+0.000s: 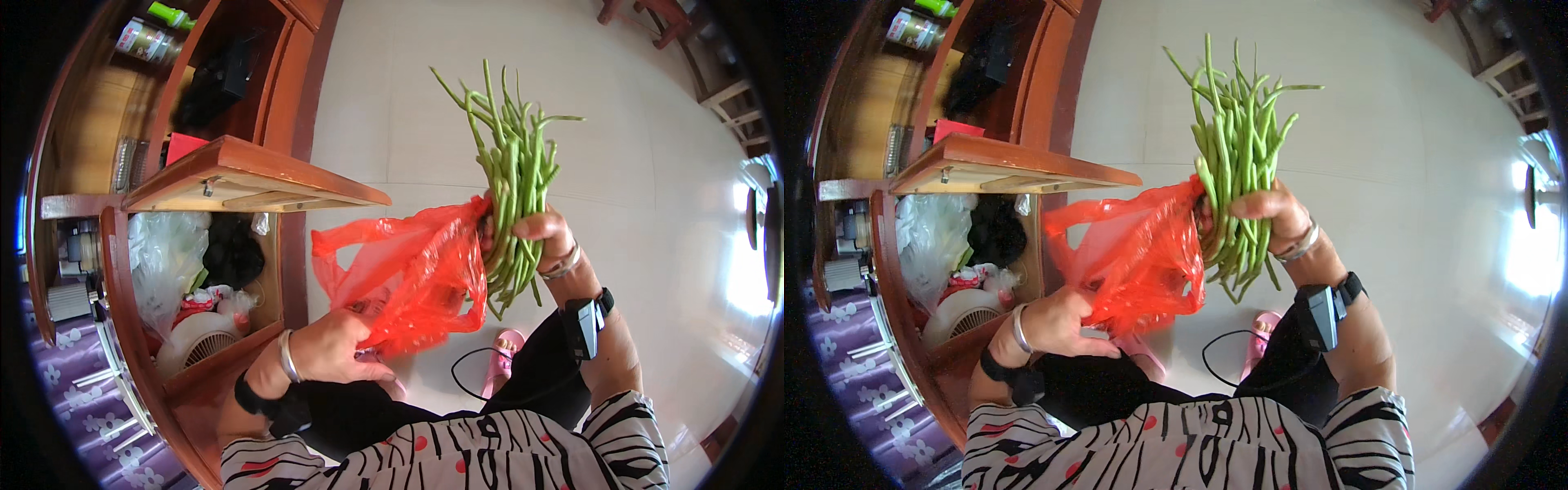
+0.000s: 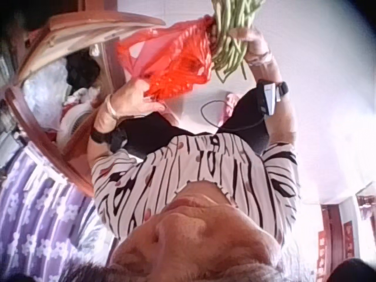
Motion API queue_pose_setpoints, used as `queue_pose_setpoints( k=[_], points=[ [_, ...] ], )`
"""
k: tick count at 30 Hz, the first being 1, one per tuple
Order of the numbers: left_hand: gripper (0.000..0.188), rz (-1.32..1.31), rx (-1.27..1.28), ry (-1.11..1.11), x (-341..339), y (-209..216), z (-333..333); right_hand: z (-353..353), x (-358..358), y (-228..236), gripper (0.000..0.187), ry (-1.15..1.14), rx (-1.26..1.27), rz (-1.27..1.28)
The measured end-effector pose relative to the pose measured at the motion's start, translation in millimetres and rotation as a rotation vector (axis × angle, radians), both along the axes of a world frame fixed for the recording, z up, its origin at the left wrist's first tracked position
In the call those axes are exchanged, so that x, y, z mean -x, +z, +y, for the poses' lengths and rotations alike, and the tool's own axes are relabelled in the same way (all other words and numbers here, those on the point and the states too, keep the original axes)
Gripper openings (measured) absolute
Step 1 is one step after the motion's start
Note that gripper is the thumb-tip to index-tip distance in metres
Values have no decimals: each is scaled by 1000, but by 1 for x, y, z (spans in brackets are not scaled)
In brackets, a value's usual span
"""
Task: The person breaks long beans into smaller pieces by hand, places them in a bowl, then bags the remaining beans and puts them in the refrigerator.
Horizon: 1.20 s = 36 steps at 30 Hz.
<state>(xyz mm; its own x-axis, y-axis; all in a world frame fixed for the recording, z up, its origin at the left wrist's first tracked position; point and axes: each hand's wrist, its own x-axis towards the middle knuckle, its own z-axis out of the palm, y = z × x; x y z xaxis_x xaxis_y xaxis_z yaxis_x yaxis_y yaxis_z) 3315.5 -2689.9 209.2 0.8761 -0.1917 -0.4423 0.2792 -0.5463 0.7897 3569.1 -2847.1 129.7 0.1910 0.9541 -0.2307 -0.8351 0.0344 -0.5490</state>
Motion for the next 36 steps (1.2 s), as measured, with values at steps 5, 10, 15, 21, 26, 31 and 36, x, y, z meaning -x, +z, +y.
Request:
queue_pose_setpoints(
  k=[5,10,15,21,26,31,36],
  points=[
    [59,-272,-510,203,6,-8,-8,-6,-2,6,55,58,-41,-233],
    [55,-303,-406,368,19,-2,-14,-7,-4,8,53,20,28,-243],
    [46,-433,-504,196,29,18,-14,-9,-19,8,49,-122,-3,-160],
    [39,-1049,-1121,487,-14,76,23,-15,-30,-9,46,-180,-48,98],
    [47,-851,-1185,547,-48,84,47,-11,-19,-2,50,-92,-124,165],
    [32,-923,-986,620,-11,78,21,-8,-17,-1,54,-53,-61,96],
    [9,-790,-1050,647,77,80,-15,-7,-27,-7,57,-111,-230,225]
  ],
)
